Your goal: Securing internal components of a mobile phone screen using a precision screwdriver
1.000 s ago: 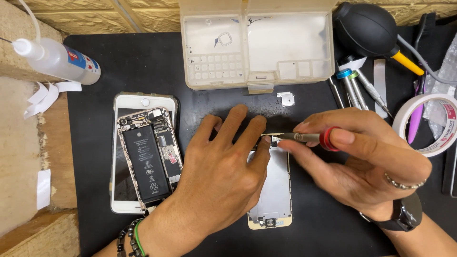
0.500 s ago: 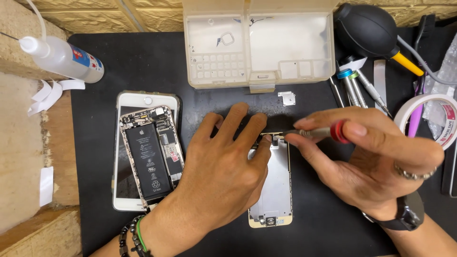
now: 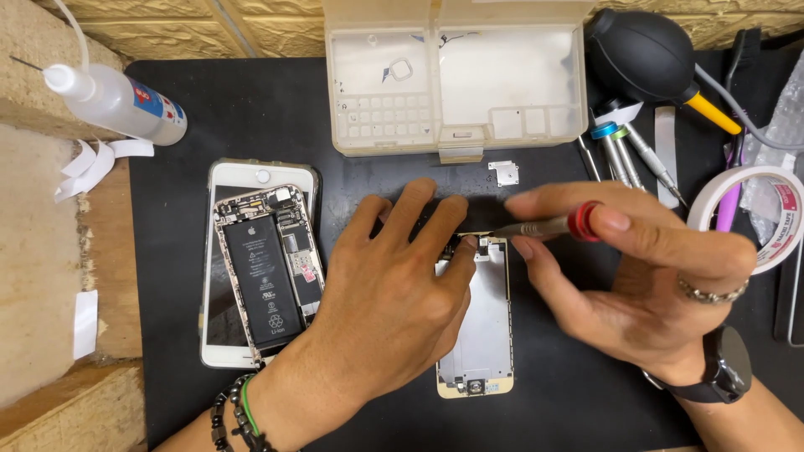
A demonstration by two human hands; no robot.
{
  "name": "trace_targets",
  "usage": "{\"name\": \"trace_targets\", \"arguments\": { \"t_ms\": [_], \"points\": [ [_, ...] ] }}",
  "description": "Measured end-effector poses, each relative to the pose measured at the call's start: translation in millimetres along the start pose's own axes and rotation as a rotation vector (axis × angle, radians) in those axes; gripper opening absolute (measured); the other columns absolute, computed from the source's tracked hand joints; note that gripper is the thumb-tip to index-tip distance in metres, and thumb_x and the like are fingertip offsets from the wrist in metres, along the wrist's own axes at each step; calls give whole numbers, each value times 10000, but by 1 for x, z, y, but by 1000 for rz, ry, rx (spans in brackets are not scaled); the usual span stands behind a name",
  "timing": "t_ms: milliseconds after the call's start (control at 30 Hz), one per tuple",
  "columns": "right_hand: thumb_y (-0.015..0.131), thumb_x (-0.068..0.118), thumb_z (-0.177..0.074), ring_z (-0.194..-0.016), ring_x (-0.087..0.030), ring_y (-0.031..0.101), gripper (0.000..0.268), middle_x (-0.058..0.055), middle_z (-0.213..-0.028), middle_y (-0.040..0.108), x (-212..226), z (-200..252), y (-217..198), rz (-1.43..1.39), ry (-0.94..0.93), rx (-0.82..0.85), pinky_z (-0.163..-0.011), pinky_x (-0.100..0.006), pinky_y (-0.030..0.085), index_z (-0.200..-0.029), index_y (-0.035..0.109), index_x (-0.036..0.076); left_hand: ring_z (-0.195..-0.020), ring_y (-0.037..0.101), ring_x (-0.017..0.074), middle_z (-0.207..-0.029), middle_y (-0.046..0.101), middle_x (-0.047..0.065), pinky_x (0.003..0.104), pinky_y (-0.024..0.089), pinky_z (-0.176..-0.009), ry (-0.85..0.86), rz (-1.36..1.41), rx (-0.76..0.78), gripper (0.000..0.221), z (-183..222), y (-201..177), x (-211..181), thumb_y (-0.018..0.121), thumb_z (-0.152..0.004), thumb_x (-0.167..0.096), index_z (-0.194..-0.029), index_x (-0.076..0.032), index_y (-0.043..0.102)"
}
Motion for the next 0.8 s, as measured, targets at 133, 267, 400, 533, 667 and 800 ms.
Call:
{"name": "trace_targets", "arguments": {
  "t_ms": [133,267,400,533,667,800],
  "points": [
    [990,-86,-910,-850,-330,805,798,-236,-925,686,1,-1,-2,34,-21,8,-724,-366,706,-1394,373,60,-1059,560,359,-1091,638,134,443,426,-717,4,10,-5,182,0,-1,-1,750,-807,-120,-966,-31,751],
    [783,-113,-1002,-1058,-361,811,651,-286,-1177,677,0,1,0,-45,-16,9,-847,-355,756,-1460,365,82,-1043,564,364,-1103,635,140,449,426,-725,5,0,-9,144,-1,-2,-1,705,-848,-120,-949,-25,740],
    [784,-150,-982,-1068,-376,844,642,-250,-1079,720,-4,2,3,-122,49,59,-916,-394,787,-1453,410,76,-1046,569,360,-1088,640,133,444,430,-726,1,-2,-19,133,0,-2,-2,700,-864,-104,-959,-27,753],
    [790,-127,-952,-1078,-367,839,564,-281,-1091,726,-2,0,2,-112,89,58,-886,-346,767,-1377,456,33,-1028,563,363,-1073,630,131,447,417,-718,4,3,-27,110,-1,-3,-2,682,-876,-99,-927,-23,743],
    [849,-96,-898,-996,-306,833,527,-212,-1024,713,-7,3,3,-90,138,36,-863,-329,754,-1292,522,29,-1028,557,364,-1064,619,124,443,413,-713,6,-5,-31,105,-1,-3,-3,697,-864,-100,-924,-27,742],
    [924,-81,-871,-898,-238,749,631,-167,-1011,644,-15,13,0,-58,124,-61,-911,-378,777,-1330,511,53,-1028,554,372,-1083,607,124,445,406,-714,11,-6,-31,101,-1,-5,-2,715,-861,-116,-920,-39,743]
  ]
}}
Point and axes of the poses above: each hand's wrist, its own z-axis away from the middle knuckle, its own y-axis out of the palm, x = y × z, the point moved 9 cm from there along -z, towards the middle knuckle
